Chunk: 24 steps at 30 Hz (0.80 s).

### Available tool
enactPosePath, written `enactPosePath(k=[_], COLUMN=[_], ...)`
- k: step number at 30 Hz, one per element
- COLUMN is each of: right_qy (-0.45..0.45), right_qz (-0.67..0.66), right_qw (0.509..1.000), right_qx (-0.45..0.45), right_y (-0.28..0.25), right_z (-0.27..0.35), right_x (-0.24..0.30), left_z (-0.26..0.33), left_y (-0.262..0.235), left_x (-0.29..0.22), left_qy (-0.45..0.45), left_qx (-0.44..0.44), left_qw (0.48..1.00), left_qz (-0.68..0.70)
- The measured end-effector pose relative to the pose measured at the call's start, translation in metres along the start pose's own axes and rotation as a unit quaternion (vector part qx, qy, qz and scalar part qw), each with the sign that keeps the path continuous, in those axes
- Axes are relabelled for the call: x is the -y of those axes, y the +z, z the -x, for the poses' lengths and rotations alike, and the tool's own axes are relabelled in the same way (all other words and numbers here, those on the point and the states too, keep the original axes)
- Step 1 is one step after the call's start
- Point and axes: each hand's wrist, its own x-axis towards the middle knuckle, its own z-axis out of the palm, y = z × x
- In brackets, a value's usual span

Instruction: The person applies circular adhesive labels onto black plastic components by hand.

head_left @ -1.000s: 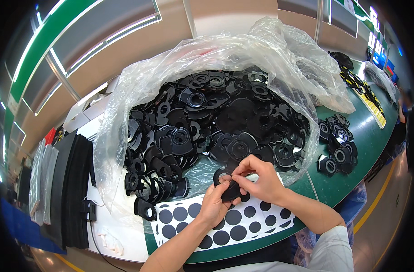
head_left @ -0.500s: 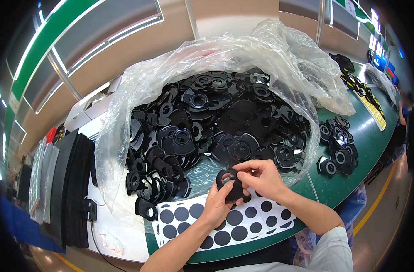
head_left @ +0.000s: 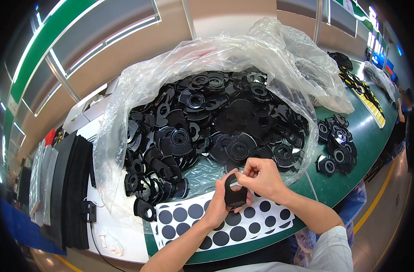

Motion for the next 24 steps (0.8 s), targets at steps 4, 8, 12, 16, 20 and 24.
enactPosePath(k=[4, 8, 12, 16, 20, 24], right_qy=[-0.109, -0.216, -0.176, -0.083, -0.129, -0.205], right_qz=[0.136, 0.302, 0.263, 0.144, 0.098, 0.275], right_qw=[0.982, 0.921, 0.949, 0.982, 0.987, 0.901], right_qx=[-0.067, -0.118, -0.007, 0.093, 0.017, -0.268], right_y=[0.005, 0.004, -0.01, -0.026, -0.025, -0.068], right_z=[0.004, 0.007, 0.007, 0.003, 0.001, -0.016], right_x=[-0.003, -0.002, 0.006, 0.009, 0.002, 0.008], left_z=[0.0, 0.0, 0.0, -0.002, -0.003, 0.004], left_y=[0.003, 0.006, 0.004, -0.003, 0.003, 0.005], left_x=[-0.002, -0.007, -0.011, -0.008, -0.012, -0.033], left_qy=[-0.003, -0.014, -0.045, -0.05, -0.026, 0.045], left_qx=[-0.002, 0.006, -0.014, 0.0, 0.016, 0.011], left_qw=[0.999, 0.998, 0.999, 0.998, 0.999, 0.998], left_qz=[-0.037, -0.063, -0.002, 0.041, 0.011, -0.042])
